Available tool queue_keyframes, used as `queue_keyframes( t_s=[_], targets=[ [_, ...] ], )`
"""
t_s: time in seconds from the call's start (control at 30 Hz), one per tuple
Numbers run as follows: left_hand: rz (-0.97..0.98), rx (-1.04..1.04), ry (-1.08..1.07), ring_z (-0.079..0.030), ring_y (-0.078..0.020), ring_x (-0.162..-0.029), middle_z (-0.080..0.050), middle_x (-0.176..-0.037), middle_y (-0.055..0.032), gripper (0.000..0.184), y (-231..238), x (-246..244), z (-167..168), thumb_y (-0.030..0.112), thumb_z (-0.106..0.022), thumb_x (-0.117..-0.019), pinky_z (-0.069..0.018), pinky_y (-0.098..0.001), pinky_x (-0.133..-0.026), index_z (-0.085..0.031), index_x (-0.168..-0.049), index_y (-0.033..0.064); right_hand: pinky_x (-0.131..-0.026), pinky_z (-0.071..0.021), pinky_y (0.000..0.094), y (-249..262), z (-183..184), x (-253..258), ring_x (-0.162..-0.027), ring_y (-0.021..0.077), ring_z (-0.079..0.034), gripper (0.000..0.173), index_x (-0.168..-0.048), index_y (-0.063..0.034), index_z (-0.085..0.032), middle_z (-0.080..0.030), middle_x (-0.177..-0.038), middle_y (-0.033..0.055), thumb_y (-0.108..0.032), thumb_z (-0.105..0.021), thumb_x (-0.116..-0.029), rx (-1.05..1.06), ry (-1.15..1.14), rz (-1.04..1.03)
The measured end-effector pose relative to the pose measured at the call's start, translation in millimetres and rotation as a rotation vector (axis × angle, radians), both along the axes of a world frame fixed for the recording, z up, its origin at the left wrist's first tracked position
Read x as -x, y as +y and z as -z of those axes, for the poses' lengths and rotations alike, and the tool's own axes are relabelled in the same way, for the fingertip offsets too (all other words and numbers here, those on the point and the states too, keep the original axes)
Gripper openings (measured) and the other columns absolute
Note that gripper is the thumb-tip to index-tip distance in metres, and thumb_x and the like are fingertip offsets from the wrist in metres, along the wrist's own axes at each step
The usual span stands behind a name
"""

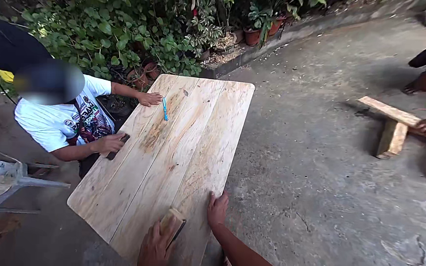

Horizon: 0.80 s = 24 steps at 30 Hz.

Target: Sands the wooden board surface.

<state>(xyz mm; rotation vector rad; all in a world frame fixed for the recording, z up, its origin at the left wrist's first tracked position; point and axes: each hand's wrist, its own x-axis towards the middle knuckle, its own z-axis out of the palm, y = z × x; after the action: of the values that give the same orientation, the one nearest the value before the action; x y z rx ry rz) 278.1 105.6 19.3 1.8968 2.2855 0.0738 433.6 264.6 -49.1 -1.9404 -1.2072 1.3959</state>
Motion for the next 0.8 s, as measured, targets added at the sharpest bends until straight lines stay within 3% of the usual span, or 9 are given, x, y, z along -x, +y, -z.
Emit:
queue_keyframes(
  t_s=[0.13, 0.2, 0.3, 0.4, 0.47, 0.53, 0.63, 0.73, 0.8],
  targets=[
    [-0.036, -0.036, 0.033, -0.066, -0.055, -0.102, -0.06, -0.126, -0.0388, 0.06, 8, -8, 11, 0.04, -0.067, -0.0894, -0.0565, -0.0609, -0.077, -0.061, -0.146, 0.0198, -0.113, -0.0389, 0.061, -2, 13, 10, -0.139, 0.0475, -0.049, 0.058, -0.154, 0.0107, -0.031, -0.046, -0.15, 0.0335, -0.022, -0.046, -0.1088, -0.094, -0.055, 0.035],
    [-0.103, 0.016, -0.014, -0.064, -0.054, -0.109, -0.057, -0.132, -0.0375, 0.063, 62, -19, 9, 0.038, -0.069, -0.0914, -0.054, -0.0616, -0.084, -0.055, -0.151, 0.0242, -0.111, -0.0404, 0.0619, -3, 15, 12, -0.137, 0.0482, -0.051, 0.058, -0.154, 0.0114, -0.029, -0.048, -0.149, 0.034, -0.021, -0.045, -0.1087, -0.122, -0.072, 0.041],
    [-0.25, 0.239, -0.092, -0.053, -0.0481, -0.13, -0.041, -0.154, -0.0307, 0.07, 186, -40, -10, 0.039, -0.062, -0.0992, -0.0473, -0.0596, -0.1, -0.03, -0.162, 0.0382, -0.111, -0.0412, 0.0601, -2, 15, 11, -0.136, 0.0477, -0.052, 0.058, -0.155, 0.0112, -0.027, -0.046, -0.151, 0.0339, -0.022, -0.043, -0.1091, -0.131, -0.09, 0.027],
    [-0.257, 0.292, -0.111, -0.049, -0.0485, -0.135, -0.034, -0.16, -0.029, 0.074, 280, -48, -10, 0.037, -0.058, -0.1013, -0.0443, -0.0608, -0.103, -0.019, -0.164, 0.0428, -0.113, -0.0406, 0.0583, -1, 12, 11, -0.139, 0.0444, -0.051, 0.06, -0.158, 0.0075, -0.023, -0.043, -0.155, 0.0309, -0.026, -0.04, -0.1113, -0.062, -0.152, -0.019],
    [-0.204, 0.296, -0.135, -0.048, -0.0499, -0.134, -0.036, -0.158, -0.029, 0.078, 299, -45, -5, 0.035, -0.061, -0.1001, -0.0448, -0.0627, -0.102, -0.017, -0.164, 0.0445, -0.113, -0.04, 0.0595, 2, 11, 11, -0.14, 0.0429, -0.05, 0.06, -0.159, 0.0049, -0.023, -0.043, -0.156, 0.0287, -0.029, -0.038, -0.1118, -0.029, -0.212, -0.036],
    [-0.139, 0.319, -0.181, -0.046, -0.0506, -0.136, -0.035, -0.159, -0.0281, 0.078, 272, -31, -7, 0.035, -0.063, -0.0999, -0.044, -0.0644, -0.103, -0.018, -0.163, 0.046, -0.114, -0.0391, 0.0596, 1, 11, 9, -0.141, 0.0415, -0.05, 0.06, -0.159, 0.0044, -0.023, -0.044, -0.156, 0.0278, -0.03, -0.037, -0.1124, -0.013, -0.258, -0.053],
    [-0.15, 0.278, -0.158, -0.047, -0.0489, -0.138, -0.037, -0.158, -0.0286, 0.072, 165, 13, -7, 0.04, -0.061, -0.1002, -0.0434, -0.0629, -0.107, -0.025, -0.162, 0.0446, -0.113, -0.0406, 0.0588, -4, 13, 9, -0.14, 0.0426, -0.051, 0.06, -0.159, 0.006, -0.022, -0.043, -0.156, 0.0297, -0.029, -0.037, -0.1125, -0.044, -0.273, -0.06],
    [-0.224, 0.059, -0.013, -0.061, -0.0521, -0.118, -0.055, -0.139, -0.0333, 0.067, 40, 64, 10, 0.044, -0.067, -0.0938, -0.0531, -0.0619, -0.091, -0.045, -0.156, 0.0357, -0.113, -0.0405, 0.0595, -1, 15, 11, -0.138, 0.0443, -0.052, 0.06, -0.158, 0.0062, -0.023, -0.044, -0.154, 0.0311, -0.029, -0.04, -0.1117, -0.057, -0.259, -0.054],
    [-0.201, -0.065, 0.05, -0.066, -0.054, -0.102, -0.061, -0.127, -0.0364, 0.066, -13, 88, 16, 0.045, -0.068, -0.0883, -0.056, -0.0617, -0.078, -0.056, -0.15, 0.0264, -0.112, -0.0417, 0.0586, -1, 17, 11, -0.136, 0.0444, -0.054, 0.061, -0.158, 0.0064, -0.023, -0.046, -0.153, 0.0312, -0.028, -0.041, -0.1113, -0.055, -0.268, -0.042]
  ],
)
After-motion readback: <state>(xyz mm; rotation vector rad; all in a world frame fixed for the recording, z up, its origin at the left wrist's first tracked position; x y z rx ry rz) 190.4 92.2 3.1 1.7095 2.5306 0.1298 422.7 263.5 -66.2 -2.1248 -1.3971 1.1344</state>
